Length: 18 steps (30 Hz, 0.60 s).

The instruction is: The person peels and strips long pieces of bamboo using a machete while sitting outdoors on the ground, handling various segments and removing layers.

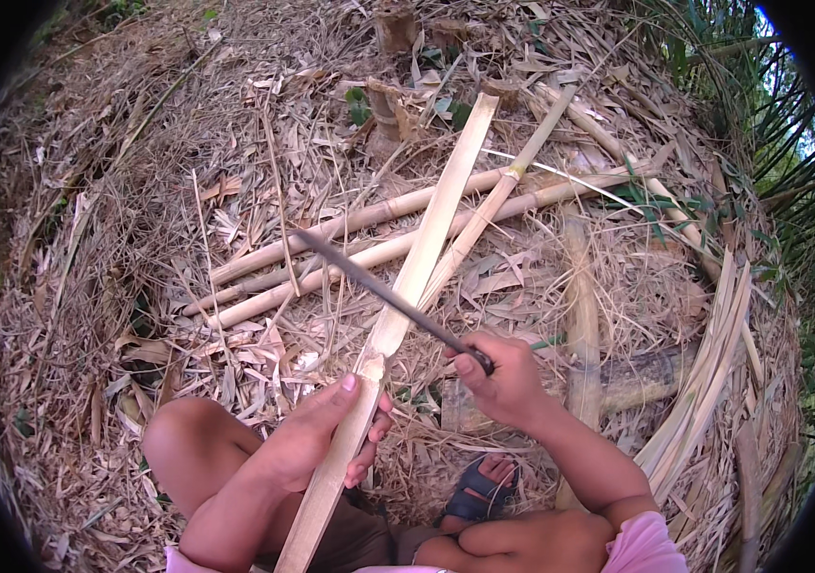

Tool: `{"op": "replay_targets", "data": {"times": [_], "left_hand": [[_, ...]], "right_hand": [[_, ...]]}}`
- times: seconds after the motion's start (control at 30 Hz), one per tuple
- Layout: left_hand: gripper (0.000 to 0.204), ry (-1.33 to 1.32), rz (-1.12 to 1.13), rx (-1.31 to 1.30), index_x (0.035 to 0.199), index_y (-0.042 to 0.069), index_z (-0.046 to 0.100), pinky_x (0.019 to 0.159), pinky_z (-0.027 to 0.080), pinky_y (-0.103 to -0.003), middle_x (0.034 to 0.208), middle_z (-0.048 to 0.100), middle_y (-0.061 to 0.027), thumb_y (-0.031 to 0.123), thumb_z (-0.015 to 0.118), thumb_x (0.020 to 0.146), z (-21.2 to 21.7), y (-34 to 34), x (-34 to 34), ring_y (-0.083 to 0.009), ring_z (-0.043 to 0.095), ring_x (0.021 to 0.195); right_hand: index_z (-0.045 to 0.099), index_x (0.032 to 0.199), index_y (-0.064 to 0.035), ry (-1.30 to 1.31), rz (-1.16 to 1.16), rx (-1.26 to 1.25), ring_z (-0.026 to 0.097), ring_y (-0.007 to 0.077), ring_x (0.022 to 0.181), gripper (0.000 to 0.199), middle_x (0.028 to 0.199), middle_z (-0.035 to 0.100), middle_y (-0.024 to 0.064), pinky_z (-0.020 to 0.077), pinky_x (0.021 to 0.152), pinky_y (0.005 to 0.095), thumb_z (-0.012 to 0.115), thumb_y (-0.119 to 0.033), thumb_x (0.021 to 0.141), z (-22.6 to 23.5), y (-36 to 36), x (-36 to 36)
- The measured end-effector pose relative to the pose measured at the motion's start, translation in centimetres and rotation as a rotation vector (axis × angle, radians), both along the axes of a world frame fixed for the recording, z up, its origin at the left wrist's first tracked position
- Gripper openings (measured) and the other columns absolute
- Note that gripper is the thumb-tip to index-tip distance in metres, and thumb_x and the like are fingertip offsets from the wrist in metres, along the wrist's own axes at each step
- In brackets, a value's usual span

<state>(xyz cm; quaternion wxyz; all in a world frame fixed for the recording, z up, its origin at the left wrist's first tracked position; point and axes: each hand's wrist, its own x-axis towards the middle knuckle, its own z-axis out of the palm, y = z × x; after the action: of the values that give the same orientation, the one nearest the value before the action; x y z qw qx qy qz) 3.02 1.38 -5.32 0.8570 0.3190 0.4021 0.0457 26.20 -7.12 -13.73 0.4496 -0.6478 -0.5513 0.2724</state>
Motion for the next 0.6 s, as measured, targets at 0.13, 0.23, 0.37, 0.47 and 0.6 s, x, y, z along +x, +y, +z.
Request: {"op": "replay_targets", "data": {"times": [0.13, 0.23, 0.37, 0.47, 0.6], "left_hand": [[0.046, 0.024, -0.049, 0.055, 0.111, 0.002, 0.050, 0.040, 0.043, -0.024, 0.078, 0.051, -0.0045, 0.044, 0.032, 0.106, 0.1, 0.0, 0.5, -0.0108, 0.046, 0.043], [0.045, 0.024, -0.045, 0.080, 0.111, 0.001, 0.050, 0.040, 0.041, -0.024, 0.075, 0.051, -0.0040, 0.042, 0.032, 0.107, 0.1, -0.3, 0.7, -0.0102, 0.045, 0.043], [0.043, 0.041, -0.060, 0.127, 0.109, 0.001, 0.050, 0.038, 0.037, -0.023, 0.073, 0.048, -0.0035, 0.039, 0.028, 0.108, 0.1, -0.7, 0.7, -0.0089, 0.041, 0.042], [0.042, 0.068, -0.079, 0.093, 0.106, 0.003, 0.048, 0.038, 0.035, -0.023, 0.071, 0.045, -0.0026, 0.038, 0.027, 0.109, 0.4, -1.0, 0.9, -0.0080, 0.038, 0.041], [0.041, 0.101, -0.084, 0.083, 0.104, 0.004, 0.047, 0.038, 0.035, -0.022, 0.070, 0.043, -0.0019, 0.039, 0.027, 0.108, 0.5, -1.1, 1.2, -0.0076, 0.036, 0.041]], "right_hand": [[0.063, 0.079, -0.0044, -0.132, 0.034, 0.082, 0.064, 0.0316, 0.057, 0.051, 0.064, 0.060, 0.0136, 0.0488, 0.051, 0.0406, 0.062, -0.054, 0.091, 1.0, 0.4, -1.3], [0.060, 0.076, -0.0044, -0.195, 0.092, 0.129, 0.063, 0.0313, 0.056, 0.052, 0.062, 0.059, 0.0129, 0.0483, 0.049, 0.0401, 0.062, -0.054, 0.090, 1.2, 0.9, -1.9], [0.057, 0.072, -0.0057, -0.243, 0.066, 0.162, 0.062, 0.0288, 0.053, 0.054, 0.060, 0.058, 0.0105, 0.0479, 0.047, 0.0399, 0.063, -0.057, 0.087, 0.8, 1.1, -2.4], [0.053, 0.068, -0.0084, -0.412, 0.015, 0.253, 0.060, 0.0252, 0.050, 0.057, 0.057, 0.056, 0.0072, 0.0443, 0.044, 0.0380, 0.063, -0.062, 0.084, -0.3, 1.4, -2.0], [0.049, 0.063, -0.0128, -0.641, -0.050, 0.325, 0.057, 0.0195, 0.046, 0.061, 0.053, 0.053, 0.0023, 0.0353, 0.045, 0.0350, 0.061, -0.070, 0.080, -1.0, 2.0, -0.9]]}}
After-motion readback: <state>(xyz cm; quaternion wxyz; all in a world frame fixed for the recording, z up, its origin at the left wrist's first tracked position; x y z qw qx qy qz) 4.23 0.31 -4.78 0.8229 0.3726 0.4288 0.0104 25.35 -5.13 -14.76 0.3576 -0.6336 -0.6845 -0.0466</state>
